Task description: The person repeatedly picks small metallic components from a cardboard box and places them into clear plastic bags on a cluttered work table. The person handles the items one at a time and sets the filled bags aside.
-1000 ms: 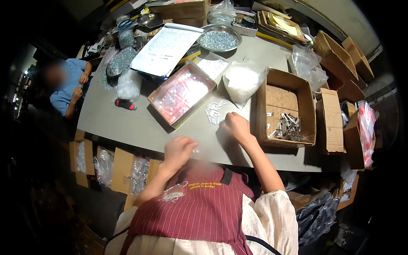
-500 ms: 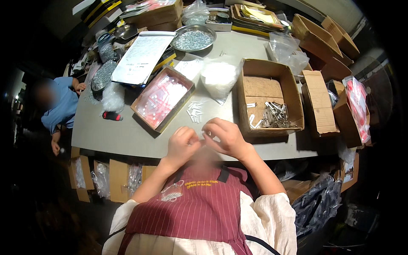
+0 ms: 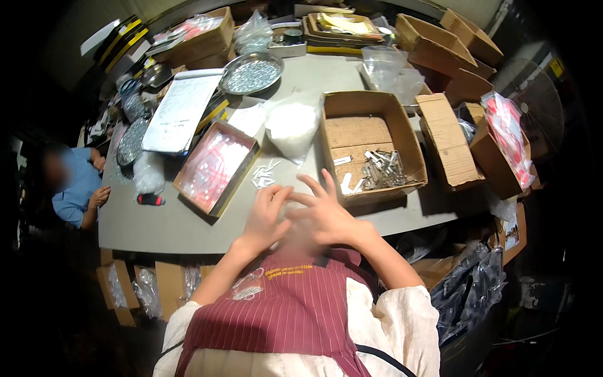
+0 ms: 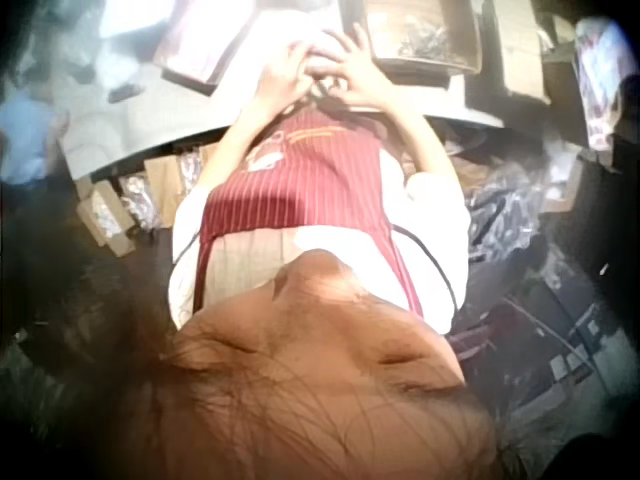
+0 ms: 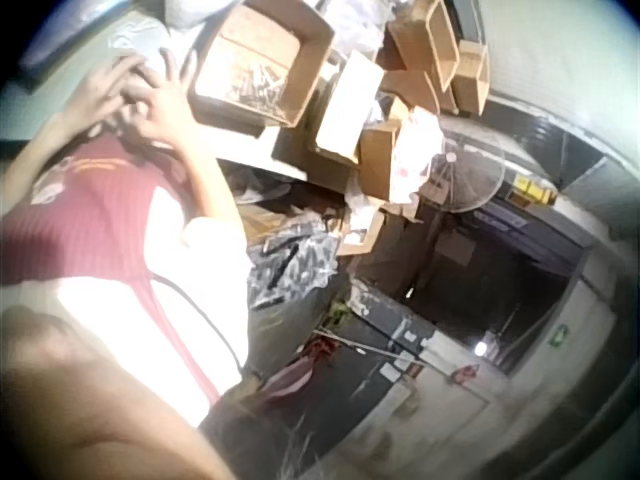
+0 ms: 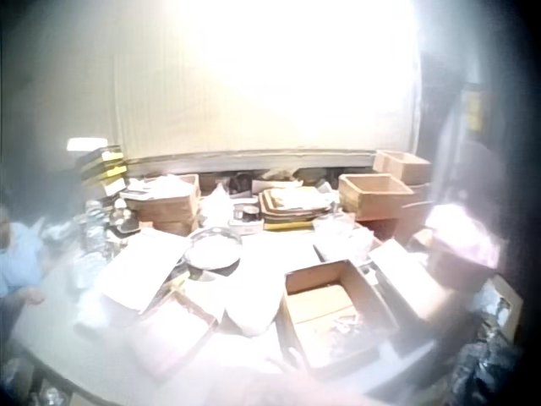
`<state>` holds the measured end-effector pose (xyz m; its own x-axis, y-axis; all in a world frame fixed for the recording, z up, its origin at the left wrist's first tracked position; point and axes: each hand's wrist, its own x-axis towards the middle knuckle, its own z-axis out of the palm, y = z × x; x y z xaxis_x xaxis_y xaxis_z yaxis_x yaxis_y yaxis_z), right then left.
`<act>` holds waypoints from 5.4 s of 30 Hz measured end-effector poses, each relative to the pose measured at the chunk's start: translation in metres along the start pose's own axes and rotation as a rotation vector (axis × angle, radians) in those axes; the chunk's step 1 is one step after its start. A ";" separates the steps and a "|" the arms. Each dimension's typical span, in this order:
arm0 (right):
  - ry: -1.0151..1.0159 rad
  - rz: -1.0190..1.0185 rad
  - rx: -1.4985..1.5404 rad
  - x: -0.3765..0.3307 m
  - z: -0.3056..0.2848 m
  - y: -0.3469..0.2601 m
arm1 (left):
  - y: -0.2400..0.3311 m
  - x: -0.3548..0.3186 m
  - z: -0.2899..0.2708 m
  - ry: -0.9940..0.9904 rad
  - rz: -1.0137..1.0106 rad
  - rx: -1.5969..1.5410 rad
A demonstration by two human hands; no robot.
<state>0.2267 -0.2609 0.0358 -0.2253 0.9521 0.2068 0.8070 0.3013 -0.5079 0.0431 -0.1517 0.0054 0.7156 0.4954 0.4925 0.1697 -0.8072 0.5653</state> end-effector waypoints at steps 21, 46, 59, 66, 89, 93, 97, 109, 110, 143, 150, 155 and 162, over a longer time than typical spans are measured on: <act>-0.208 0.022 -0.540 -0.017 -0.008 0.249 | -0.044 0.005 0.042 -0.180 -0.404 -0.172; -0.063 0.797 0.466 0.062 -0.025 0.230 | -0.044 0.002 0.051 -0.076 -0.664 -0.373; -0.014 0.872 0.674 0.063 0.020 0.265 | -0.052 -0.019 0.049 0.027 -0.696 -0.461; 0.175 0.749 0.488 0.071 -0.030 0.231 | -0.029 0.012 0.045 -0.066 -0.623 -0.342; -0.046 -0.142 0.168 0.067 -0.085 0.014 | -0.010 0.041 0.024 -0.124 -0.557 -0.925; 0.023 -0.284 -0.010 0.067 -0.093 0.006 | -0.013 0.035 0.016 -0.100 -0.523 -0.976; -0.101 -0.324 -0.053 0.068 -0.074 0.007 | -0.009 0.035 -0.005 -0.181 -0.410 -0.874; 0.096 0.019 0.254 0.090 -0.046 -0.018 | -0.012 0.008 -0.061 0.257 -0.557 -0.879; 0.101 0.011 0.259 0.094 -0.044 -0.019 | -0.011 0.007 -0.066 0.270 -0.552 -0.874; -0.236 -0.085 0.470 0.252 0.144 -0.057 | -0.066 -0.188 -0.161 1.093 -0.816 -0.592; 0.119 -0.267 -0.155 0.288 0.180 0.051 | -0.099 -0.305 -0.159 0.902 -1.039 -0.112; 0.022 0.172 0.501 0.274 0.152 0.045 | -0.098 -0.279 -0.153 0.858 -1.022 -0.186; 0.183 0.234 1.173 0.222 0.102 0.005 | -0.091 -0.147 -0.134 0.566 -0.715 -0.354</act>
<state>0.1246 -0.0428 -0.0061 0.0165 0.9970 0.0756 -0.1895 0.0774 -0.9788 -0.1690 -0.1083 -0.0297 0.0760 0.9860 0.1486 0.1576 -0.1591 0.9746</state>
